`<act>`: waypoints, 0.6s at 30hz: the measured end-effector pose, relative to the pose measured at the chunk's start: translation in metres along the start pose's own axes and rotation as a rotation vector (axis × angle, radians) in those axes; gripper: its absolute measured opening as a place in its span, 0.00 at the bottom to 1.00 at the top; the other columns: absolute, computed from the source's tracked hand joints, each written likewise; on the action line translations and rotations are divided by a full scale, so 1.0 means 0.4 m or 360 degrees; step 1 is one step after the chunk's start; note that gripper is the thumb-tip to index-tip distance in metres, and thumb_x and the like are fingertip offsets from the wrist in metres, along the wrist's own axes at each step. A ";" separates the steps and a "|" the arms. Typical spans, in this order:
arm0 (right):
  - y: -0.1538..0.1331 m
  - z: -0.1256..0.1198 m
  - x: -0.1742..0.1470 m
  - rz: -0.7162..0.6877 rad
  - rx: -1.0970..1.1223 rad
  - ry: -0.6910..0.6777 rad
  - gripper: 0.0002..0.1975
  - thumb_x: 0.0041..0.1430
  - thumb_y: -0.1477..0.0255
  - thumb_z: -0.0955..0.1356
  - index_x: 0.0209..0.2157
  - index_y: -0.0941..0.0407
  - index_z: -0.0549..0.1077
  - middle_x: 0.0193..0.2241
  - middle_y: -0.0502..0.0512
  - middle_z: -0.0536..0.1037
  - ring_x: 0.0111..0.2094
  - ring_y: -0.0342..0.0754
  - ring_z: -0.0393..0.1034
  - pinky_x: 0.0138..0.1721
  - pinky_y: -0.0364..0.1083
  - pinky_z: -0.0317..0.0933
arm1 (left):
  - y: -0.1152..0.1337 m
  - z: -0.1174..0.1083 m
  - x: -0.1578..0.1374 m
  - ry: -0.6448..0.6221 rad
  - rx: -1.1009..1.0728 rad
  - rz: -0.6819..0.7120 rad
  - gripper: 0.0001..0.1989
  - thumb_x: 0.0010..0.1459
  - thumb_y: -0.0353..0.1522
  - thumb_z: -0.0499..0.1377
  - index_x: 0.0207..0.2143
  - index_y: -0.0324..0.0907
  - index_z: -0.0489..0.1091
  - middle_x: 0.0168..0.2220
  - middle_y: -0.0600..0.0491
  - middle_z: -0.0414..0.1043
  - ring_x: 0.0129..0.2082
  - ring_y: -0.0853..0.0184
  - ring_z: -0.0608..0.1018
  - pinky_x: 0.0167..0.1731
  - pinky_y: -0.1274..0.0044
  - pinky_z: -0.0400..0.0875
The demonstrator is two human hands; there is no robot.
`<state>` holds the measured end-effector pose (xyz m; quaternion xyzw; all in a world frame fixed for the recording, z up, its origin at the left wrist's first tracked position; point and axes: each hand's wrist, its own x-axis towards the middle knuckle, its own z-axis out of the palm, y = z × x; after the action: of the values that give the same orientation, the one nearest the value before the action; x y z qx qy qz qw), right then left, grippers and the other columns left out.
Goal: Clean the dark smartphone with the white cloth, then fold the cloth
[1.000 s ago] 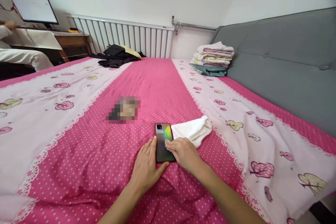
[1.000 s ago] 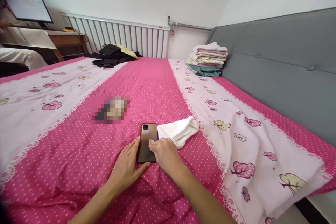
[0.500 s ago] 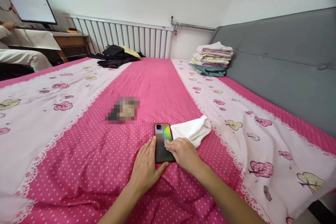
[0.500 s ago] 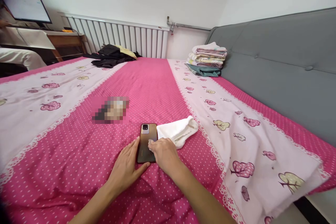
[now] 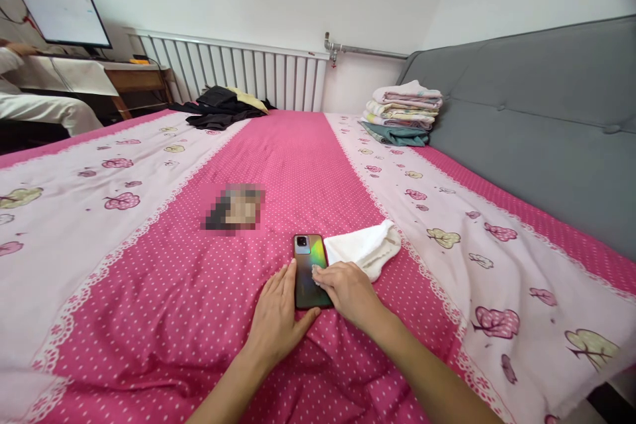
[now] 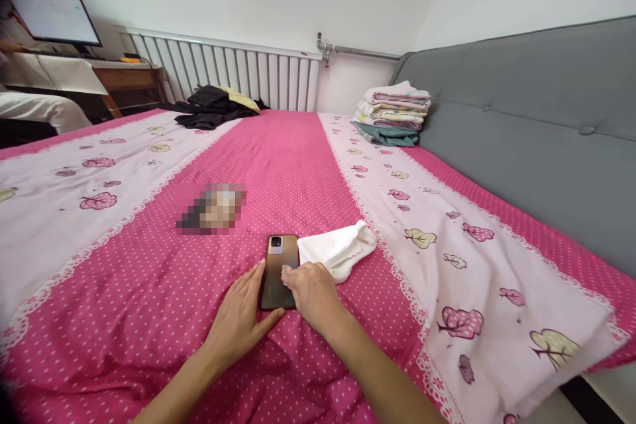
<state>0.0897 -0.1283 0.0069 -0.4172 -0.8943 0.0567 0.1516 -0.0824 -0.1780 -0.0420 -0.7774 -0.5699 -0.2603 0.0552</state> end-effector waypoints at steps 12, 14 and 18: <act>0.000 -0.001 0.003 -0.0008 0.0021 -0.0016 0.13 0.63 0.73 0.60 0.39 0.52 0.76 0.34 0.54 0.79 0.37 0.44 0.72 0.40 0.41 0.58 | -0.001 0.003 -0.002 -0.0003 -0.0018 -0.0013 0.42 0.55 0.47 0.52 0.63 0.35 0.37 0.58 0.37 0.58 0.55 0.53 0.66 0.52 0.62 0.60; 0.001 -0.001 0.002 -0.0010 0.0023 -0.0017 0.13 0.63 0.73 0.60 0.39 0.52 0.76 0.34 0.54 0.79 0.38 0.44 0.72 0.41 0.41 0.58 | 0.000 0.002 -0.002 -0.0008 -0.0024 -0.0016 0.42 0.55 0.47 0.52 0.63 0.36 0.37 0.58 0.37 0.58 0.55 0.53 0.66 0.52 0.62 0.60; 0.000 -0.003 0.001 -0.0005 0.0024 -0.0027 0.13 0.63 0.73 0.60 0.40 0.52 0.76 0.35 0.54 0.79 0.38 0.45 0.72 0.41 0.42 0.58 | 0.001 -0.001 0.000 -0.0027 -0.0024 -0.0014 0.42 0.55 0.46 0.52 0.63 0.36 0.36 0.58 0.37 0.58 0.55 0.53 0.66 0.52 0.62 0.60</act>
<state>0.0897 -0.1279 0.0080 -0.4142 -0.8957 0.0667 0.1473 -0.0823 -0.1784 -0.0415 -0.7774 -0.5719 -0.2583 0.0432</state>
